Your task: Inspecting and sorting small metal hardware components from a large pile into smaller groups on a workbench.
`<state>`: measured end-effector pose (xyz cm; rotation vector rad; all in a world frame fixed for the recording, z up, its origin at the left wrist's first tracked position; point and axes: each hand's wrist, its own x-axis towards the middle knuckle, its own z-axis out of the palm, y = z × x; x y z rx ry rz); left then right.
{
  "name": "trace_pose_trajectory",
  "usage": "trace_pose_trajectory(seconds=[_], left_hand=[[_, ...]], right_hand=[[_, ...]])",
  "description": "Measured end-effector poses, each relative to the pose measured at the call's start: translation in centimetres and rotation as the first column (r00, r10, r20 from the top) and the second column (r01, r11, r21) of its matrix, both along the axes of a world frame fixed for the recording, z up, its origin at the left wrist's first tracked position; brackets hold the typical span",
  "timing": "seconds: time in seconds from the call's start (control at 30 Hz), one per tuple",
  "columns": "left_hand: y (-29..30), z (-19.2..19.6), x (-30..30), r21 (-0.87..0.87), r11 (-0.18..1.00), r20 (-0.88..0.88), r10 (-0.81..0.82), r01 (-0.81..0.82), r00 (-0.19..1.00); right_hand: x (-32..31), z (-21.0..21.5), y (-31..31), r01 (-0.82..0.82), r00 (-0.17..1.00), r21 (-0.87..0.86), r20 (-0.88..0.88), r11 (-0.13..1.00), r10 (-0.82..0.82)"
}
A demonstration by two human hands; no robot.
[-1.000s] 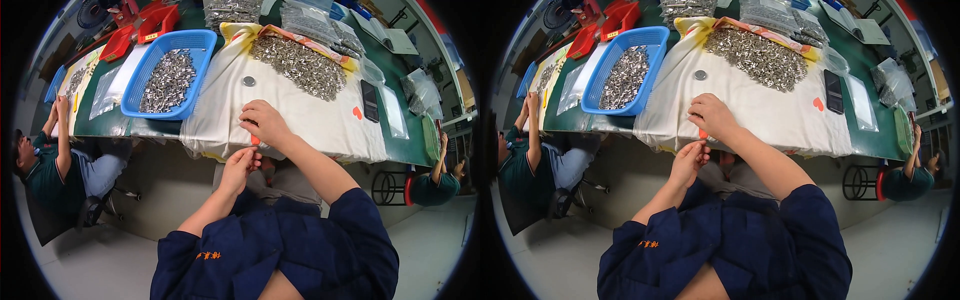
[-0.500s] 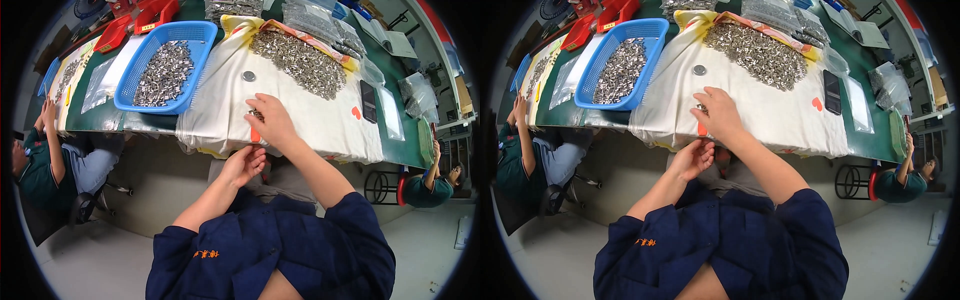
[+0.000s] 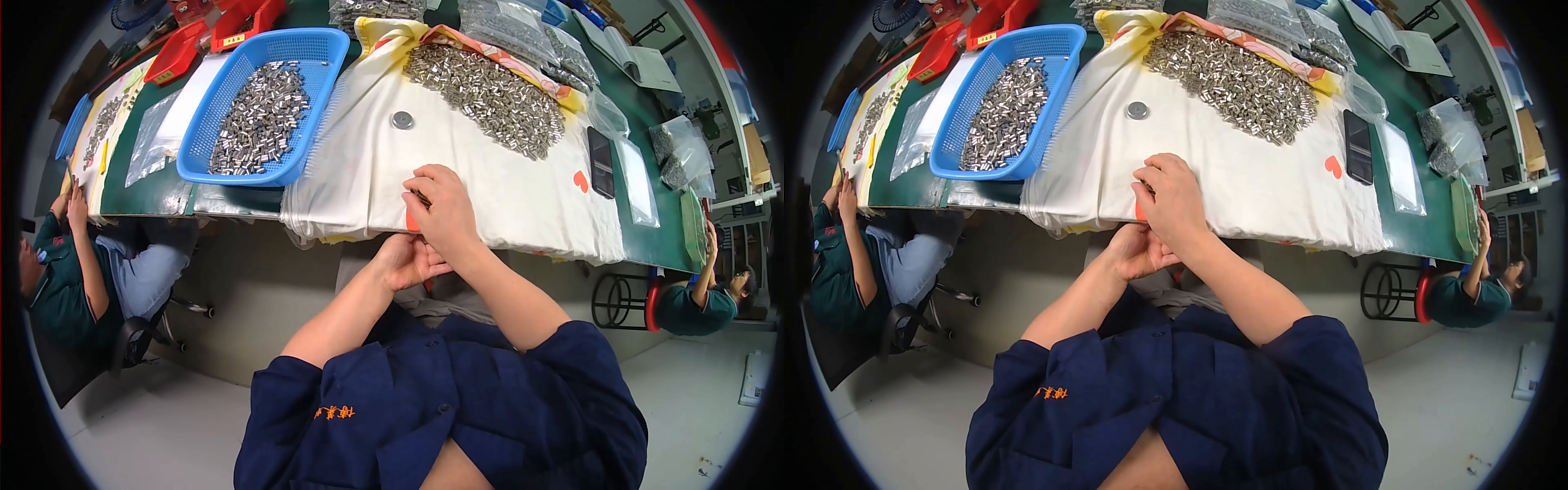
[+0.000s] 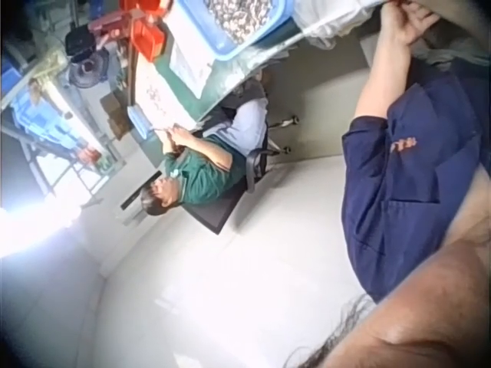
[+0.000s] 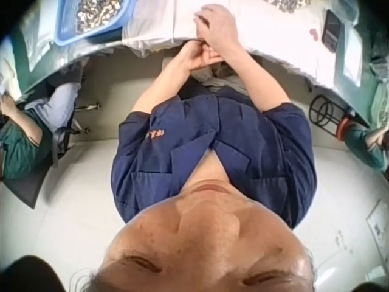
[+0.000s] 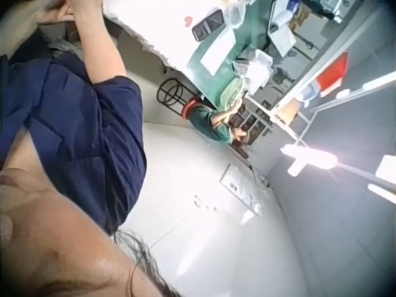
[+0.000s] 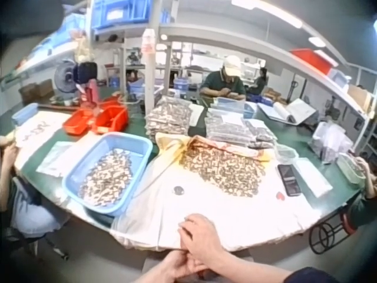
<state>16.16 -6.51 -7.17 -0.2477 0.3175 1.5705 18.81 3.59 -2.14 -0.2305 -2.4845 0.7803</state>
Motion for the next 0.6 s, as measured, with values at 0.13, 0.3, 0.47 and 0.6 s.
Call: trace_pose_trajectory(seconds=[0.13, 0.3, 0.47, 0.6], left_hand=[[0.1, -0.4, 0.4, 0.047, 0.997, 0.094, 0.051, -0.056, 0.994], [0.2, -0.6, 0.4, 0.086, 0.988, 0.110, 0.116, -0.125, 0.987], [0.3, 0.2, 0.6, 0.012, 0.984, 0.121, 0.177, -0.179, 0.977], [0.3, -1.2, 0.5, 0.118, 0.978, 0.177, 0.151, -0.173, 0.973]], right_hand=[[0.6, 0.0, 0.0, 0.015, 1.000, -0.025, 0.003, 1.000, -0.015], [1.3, 0.6, -0.2, -0.004, 1.000, -0.032, 0.018, 0.999, 0.004], [2.4, 0.3, -0.6, -0.044, 0.999, -0.031, -0.017, 0.999, 0.044], [3.5, 0.3, -1.5, -0.069, 0.997, -0.056, -0.043, 0.996, 0.067]])
